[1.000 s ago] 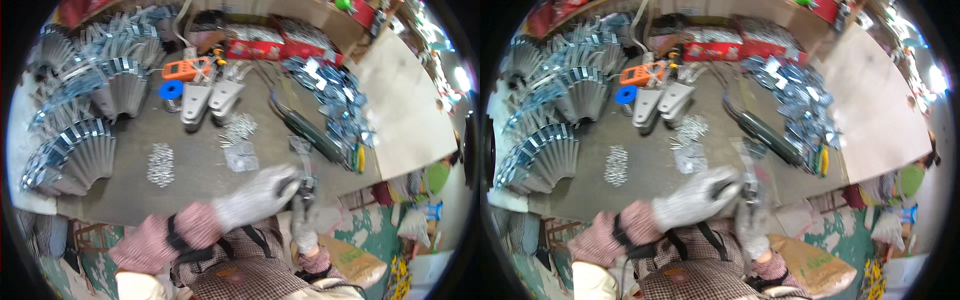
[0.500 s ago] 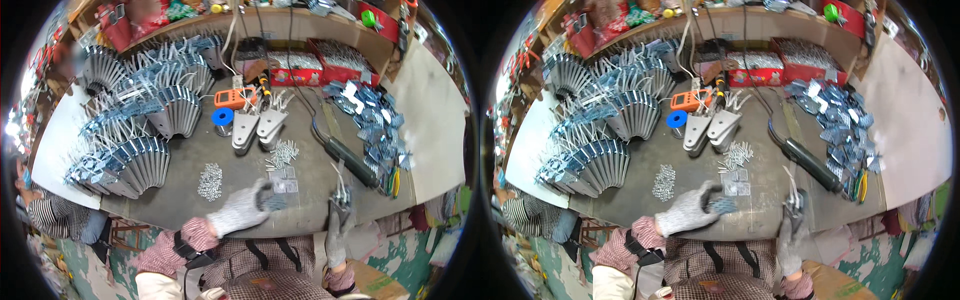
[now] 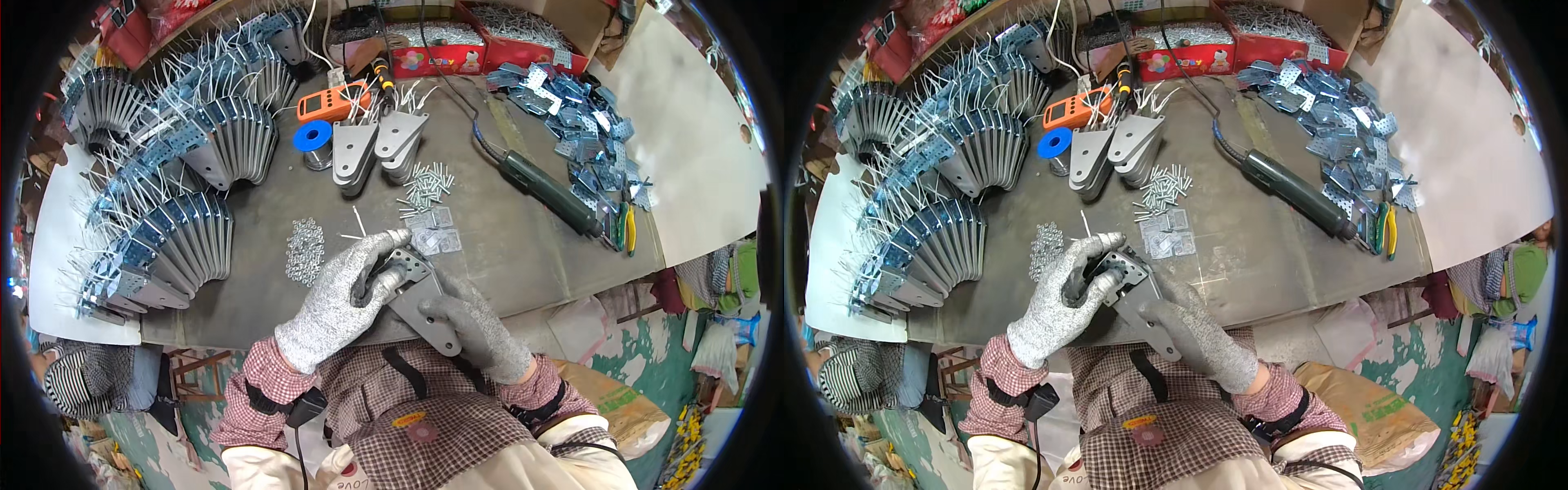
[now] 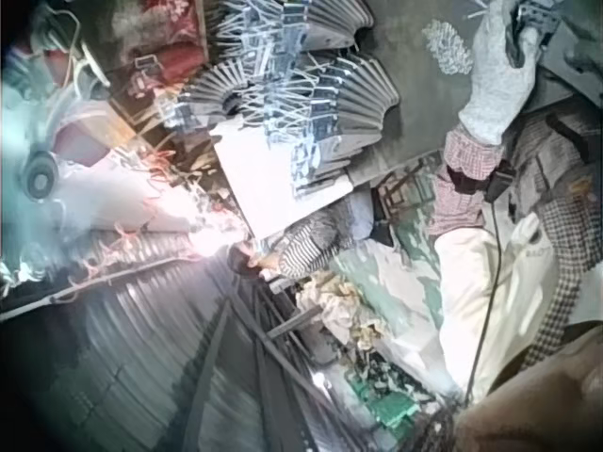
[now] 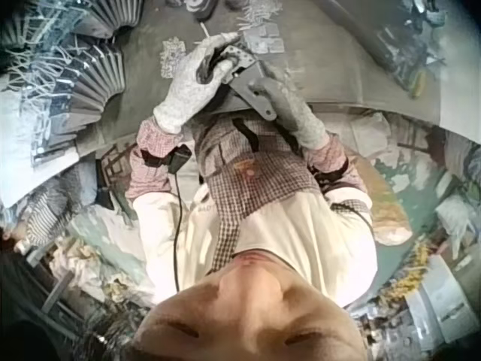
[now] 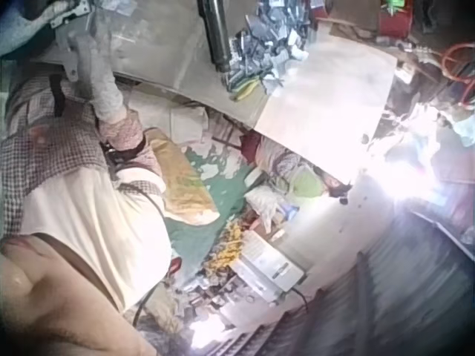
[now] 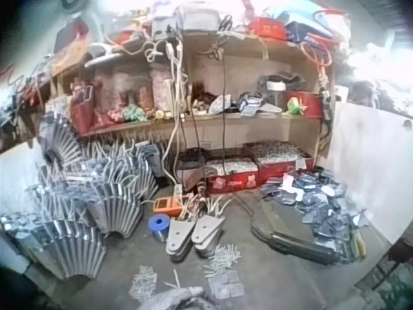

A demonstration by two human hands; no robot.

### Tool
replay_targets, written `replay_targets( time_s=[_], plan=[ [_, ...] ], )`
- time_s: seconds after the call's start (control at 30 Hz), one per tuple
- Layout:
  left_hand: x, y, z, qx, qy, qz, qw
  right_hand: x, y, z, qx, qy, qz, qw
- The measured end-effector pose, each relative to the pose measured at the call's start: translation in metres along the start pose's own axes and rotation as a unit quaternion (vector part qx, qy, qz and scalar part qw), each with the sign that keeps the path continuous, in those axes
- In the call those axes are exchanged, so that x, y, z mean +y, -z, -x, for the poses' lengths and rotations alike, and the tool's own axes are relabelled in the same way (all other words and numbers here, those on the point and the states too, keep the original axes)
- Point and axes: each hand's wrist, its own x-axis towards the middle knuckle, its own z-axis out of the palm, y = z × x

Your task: Assembling metal brackets with plastic pins and components using a powered screwdriver.

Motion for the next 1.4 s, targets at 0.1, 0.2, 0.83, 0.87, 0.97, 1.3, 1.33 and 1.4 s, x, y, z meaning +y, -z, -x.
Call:
replay_targets(
  time_s=[0.1,0.2,0.83,0.87,0.97,1.3,1.33,1.4],
  plan=[
    [-0.008,0.011,0.003,-0.017,0.008,0.049,0.999,0.002,0.004,-0.002,-0.021,0.002,0.049,0.999],
    [-0.019,0.005,0.002,0.024,-0.059,-0.043,0.997,0.012,0.001,-0.003,0.006,0.004,0.052,0.999],
    [-0.05,-0.051,0.045,0.114,-0.06,-0.192,0.973,-0.043,0.134,-0.022,0.359,0.122,0.659,0.65],
    [-0.048,-0.051,0.041,0.118,-0.068,-0.193,0.972,-0.039,0.161,-0.017,0.349,0.073,0.695,0.625],
    [-0.05,-0.054,0.043,0.128,-0.073,-0.226,0.963,-0.029,0.202,-0.017,0.308,0.081,0.69,0.65],
    [-0.049,-0.055,0.045,0.115,-0.047,-0.246,0.961,-0.024,0.085,-0.025,0.124,0.287,-0.391,0.865],
    [-0.047,-0.054,0.045,0.116,-0.05,-0.249,0.96,-0.017,0.069,-0.035,0.105,0.284,-0.457,0.836],
    [-0.045,-0.054,0.042,0.1,-0.04,-0.253,0.961,-0.001,0.058,-0.046,0.094,0.295,-0.536,0.786]
  ],
)
